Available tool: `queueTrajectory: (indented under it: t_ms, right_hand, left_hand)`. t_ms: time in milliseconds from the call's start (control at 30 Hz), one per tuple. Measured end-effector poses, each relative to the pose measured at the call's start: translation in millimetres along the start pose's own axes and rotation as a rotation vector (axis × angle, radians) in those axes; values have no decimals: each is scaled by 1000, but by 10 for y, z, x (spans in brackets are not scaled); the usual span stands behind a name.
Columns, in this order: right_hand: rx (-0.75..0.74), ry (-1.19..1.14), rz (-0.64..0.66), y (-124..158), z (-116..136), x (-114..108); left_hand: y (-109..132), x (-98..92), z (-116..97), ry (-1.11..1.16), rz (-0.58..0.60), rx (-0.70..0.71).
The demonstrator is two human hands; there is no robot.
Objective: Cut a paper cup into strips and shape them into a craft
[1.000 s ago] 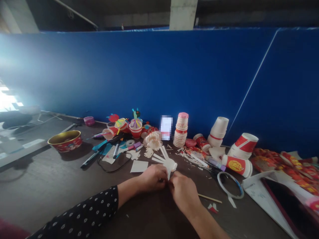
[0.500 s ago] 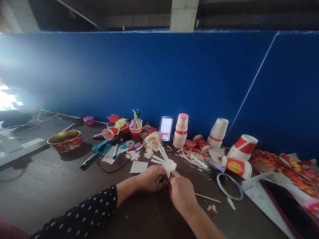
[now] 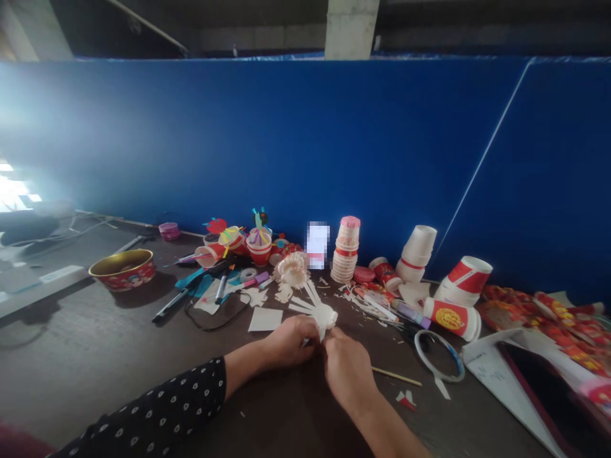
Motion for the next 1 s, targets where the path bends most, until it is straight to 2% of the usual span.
queueTrajectory:
  t_ms: [133,367,700,1000]
  right_hand:
    - [18,59,58,19,15,-13]
    - [-53,36,97,57,78,-106]
    - [-109,64,83,50,130,-126]
    - [-138,140,57,31,147,-50]
  left_hand:
    - [-4,27,10,2,-12,14]
    - [4,2,-25,32,-30,16]
    - [-4,-6,29,29,-48,-30]
    - [12,-26,41,16,-77,20]
Point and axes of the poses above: each hand's wrist, its own y-axis away from the middle knuckle, its own x-axis out of the palm, z = x × y, the point moved 7 cm from there along -y, towards the middle knuckle, and after that the axes turned 14 degrees about y, right-handed, at the moved point
